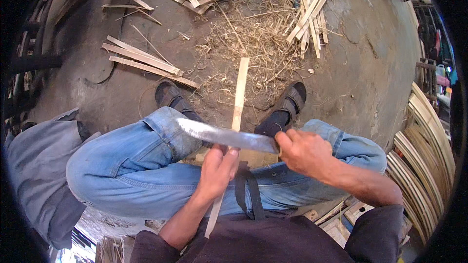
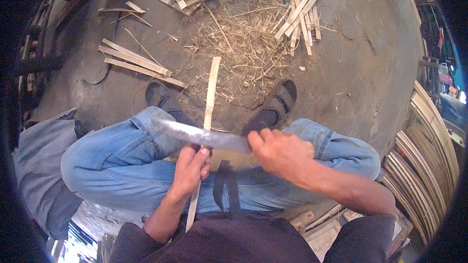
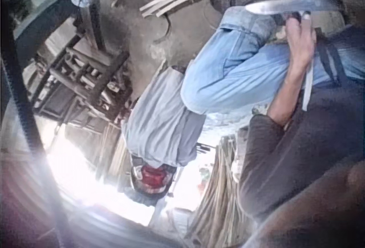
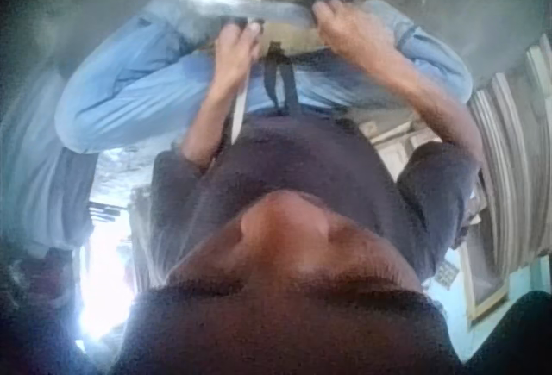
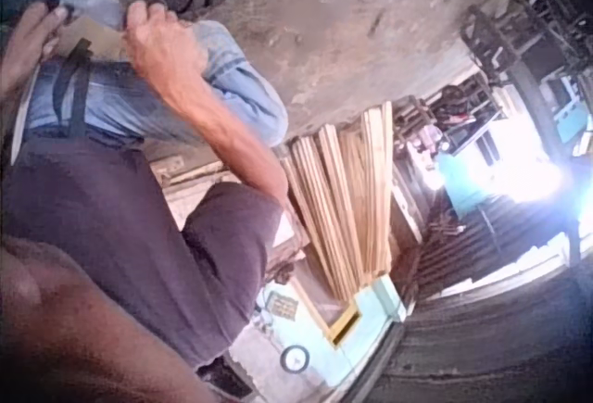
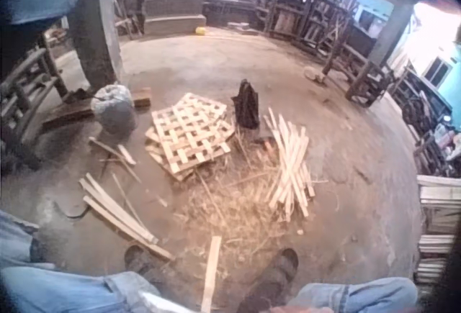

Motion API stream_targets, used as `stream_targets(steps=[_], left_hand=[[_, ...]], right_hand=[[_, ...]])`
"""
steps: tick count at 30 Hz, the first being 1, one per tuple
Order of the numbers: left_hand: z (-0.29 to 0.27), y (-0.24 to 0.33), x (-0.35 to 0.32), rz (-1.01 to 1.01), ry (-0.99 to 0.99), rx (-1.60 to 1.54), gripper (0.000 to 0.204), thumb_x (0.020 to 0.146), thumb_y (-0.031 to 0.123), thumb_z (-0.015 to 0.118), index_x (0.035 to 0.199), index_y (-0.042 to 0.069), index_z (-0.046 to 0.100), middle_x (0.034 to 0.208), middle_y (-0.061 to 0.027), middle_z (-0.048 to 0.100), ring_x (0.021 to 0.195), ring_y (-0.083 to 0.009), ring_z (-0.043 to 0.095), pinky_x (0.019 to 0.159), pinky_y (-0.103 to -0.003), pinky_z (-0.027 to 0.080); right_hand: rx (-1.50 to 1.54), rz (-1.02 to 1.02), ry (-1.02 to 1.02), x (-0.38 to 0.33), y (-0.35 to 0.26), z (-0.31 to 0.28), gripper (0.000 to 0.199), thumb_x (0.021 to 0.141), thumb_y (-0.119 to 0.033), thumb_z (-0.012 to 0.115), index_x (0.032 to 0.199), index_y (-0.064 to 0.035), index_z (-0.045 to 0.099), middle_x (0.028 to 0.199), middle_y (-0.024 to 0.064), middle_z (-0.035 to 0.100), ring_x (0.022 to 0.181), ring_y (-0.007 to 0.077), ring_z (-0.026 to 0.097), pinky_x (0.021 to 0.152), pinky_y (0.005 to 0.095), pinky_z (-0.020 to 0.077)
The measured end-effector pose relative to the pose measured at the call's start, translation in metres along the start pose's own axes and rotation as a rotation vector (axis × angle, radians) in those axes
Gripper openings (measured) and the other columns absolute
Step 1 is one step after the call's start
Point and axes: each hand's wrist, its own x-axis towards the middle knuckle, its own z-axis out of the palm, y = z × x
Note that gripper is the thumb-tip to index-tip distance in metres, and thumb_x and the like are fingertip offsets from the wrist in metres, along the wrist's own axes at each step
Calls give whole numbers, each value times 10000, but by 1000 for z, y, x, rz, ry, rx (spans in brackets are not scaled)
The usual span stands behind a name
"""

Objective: The person sits on the floor and uses a curved knife to shave thin strips of wood, repeatedly scraping along the length of each piece to thin and smooth it. The person occasionally inspects the wood by holding it up and turning it over before continuing to shave.

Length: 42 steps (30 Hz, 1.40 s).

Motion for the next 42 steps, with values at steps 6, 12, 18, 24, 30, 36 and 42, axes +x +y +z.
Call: stream_targets(steps=[6,12,18,24,30,36,42], left_hand=[[5,9,-7,3,-40,-58,195,1007,234,500,1060,48,528,737,32,455,499,-31,391,441,-192,342],[7,12,-2,-37,-33,-127,190,1009,245,496,1053,63,526,720,40,437,492,-26,367,434,-188,318],[3,9,-8,-87,-119,-208,185,1007,249,499,1052,70,518,709,43,426,491,-24,361,431,-188,312],[5,11,-7,-59,-91,-130,192,1003,258,505,1046,71,522,721,43,433,503,-24,369,439,-184,317],[7,15,-11,-63,-84,-83,195,1003,254,500,1050,67,526,729,42,438,512,-24,383,444,-188,325],[5,16,-10,-51,-93,-72,204,1001,237,491,1085,57,539,724,47,437,507,-22,379,442,-188,323],[7,15,-9,-20,-77,-27,321,1024,275,416,1164,22,557,688,55,401,494,-21,352,435,-190,309]], right_hand=[[50,88,87,8,15,10,144,786,-108,622,906,-71,551,726,116,594,664,322,659,541,448,526],[54,51,49,14,7,12,182,801,-167,638,902,-68,523,767,124,616,694,314,672,545,424,542],[71,97,172,15,20,18,117,797,-119,616,876,-71,544,739,142,610,640,347,645,551,456,530],[133,157,161,24,33,8,171,818,-136,633,921,-53,525,752,162,614,680,356,671,569,485,536],[109,184,155,29,48,16,246,801,-141,656,971,-47,504,810,187,635,724,396,654,608,501,529],[95,210,210,38,64,11,216,803,-113,613,992,-56,525,777,195,645,710,401,655,596,503,525],[99,24,203,19,24,21,127,777,-107,620,880,-70,556,704,152,619,636,347,660,566,472,536]])
